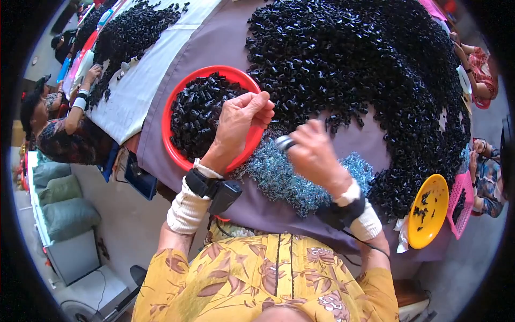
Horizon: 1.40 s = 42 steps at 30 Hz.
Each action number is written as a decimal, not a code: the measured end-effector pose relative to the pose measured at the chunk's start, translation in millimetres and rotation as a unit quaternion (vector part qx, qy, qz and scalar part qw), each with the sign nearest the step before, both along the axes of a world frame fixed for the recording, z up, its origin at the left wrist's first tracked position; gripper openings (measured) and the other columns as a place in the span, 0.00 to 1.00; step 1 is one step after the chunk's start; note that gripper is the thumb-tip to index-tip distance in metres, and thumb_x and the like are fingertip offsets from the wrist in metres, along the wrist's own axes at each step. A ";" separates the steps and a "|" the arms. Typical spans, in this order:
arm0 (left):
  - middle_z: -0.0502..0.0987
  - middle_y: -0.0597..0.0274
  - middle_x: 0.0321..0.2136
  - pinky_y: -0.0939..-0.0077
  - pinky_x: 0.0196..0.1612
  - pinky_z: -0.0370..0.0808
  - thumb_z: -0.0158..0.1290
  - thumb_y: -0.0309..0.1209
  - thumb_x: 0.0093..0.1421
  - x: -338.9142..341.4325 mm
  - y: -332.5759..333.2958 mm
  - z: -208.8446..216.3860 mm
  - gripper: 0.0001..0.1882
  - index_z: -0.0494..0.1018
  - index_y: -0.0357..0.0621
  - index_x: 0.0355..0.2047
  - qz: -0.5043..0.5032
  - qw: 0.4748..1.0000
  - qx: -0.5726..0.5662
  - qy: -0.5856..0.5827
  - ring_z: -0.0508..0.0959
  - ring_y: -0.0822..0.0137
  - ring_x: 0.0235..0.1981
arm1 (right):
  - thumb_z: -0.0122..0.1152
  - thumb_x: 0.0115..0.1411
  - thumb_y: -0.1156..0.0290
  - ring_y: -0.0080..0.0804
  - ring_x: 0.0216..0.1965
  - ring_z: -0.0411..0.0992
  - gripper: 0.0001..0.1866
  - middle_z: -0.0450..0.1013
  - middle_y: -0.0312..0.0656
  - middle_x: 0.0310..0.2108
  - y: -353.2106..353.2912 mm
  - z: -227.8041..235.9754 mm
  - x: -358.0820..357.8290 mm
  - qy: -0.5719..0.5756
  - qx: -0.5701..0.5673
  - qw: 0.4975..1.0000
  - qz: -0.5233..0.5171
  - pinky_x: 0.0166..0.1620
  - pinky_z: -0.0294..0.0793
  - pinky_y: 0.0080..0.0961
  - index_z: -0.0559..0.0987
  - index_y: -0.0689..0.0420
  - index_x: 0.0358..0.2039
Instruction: Sorting small black plastic components from a large pile into smaller containers and groups.
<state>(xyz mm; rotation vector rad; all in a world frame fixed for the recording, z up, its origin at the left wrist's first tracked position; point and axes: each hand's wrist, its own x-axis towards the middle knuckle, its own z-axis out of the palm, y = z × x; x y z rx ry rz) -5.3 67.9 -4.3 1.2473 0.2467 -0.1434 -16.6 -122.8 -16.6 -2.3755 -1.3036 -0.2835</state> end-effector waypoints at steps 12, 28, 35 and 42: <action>0.76 0.66 0.23 0.85 0.28 0.73 0.51 0.39 0.61 14.0 -39.0 -2.9 0.13 0.75 0.41 0.32 -0.109 0.994 0.021 -0.004 0.75 0.78 0.23 | 0.59 0.50 0.72 0.44 0.27 0.69 0.06 0.70 0.43 0.24 -78.9 -21.4 37.1 0.111 0.008 0.963 -0.247 0.31 0.67 0.37 0.74 0.61 0.23; 0.76 0.67 0.24 0.85 0.28 0.72 0.50 0.37 0.61 15.7 -25.5 -3.8 0.12 0.75 0.41 0.32 -0.099 0.994 0.043 0.006 0.75 0.78 0.24 | 0.63 0.47 0.68 0.42 0.27 0.71 0.09 0.73 0.43 0.26 -56.8 -7.6 32.4 0.107 -0.114 0.967 -0.201 0.32 0.68 0.36 0.76 0.61 0.23; 0.76 0.66 0.22 0.86 0.26 0.71 0.51 0.37 0.61 12.3 -24.4 -3.4 0.12 0.75 0.40 0.31 -0.086 0.995 0.043 0.010 0.74 0.79 0.22 | 0.59 0.48 0.70 0.41 0.26 0.71 0.08 0.72 0.42 0.23 -50.0 -6.7 20.7 0.085 -0.065 0.981 -0.159 0.32 0.68 0.34 0.74 0.60 0.19; 0.76 0.67 0.24 0.85 0.29 0.73 0.50 0.38 0.61 8.8 -28.1 -6.2 0.12 0.75 0.41 0.32 -0.112 0.992 0.059 0.011 0.75 0.79 0.25 | 0.60 0.47 0.71 0.43 0.26 0.71 0.09 0.70 0.45 0.22 -41.3 -18.0 4.2 0.113 -0.069 0.983 -0.125 0.29 0.68 0.36 0.72 0.62 0.19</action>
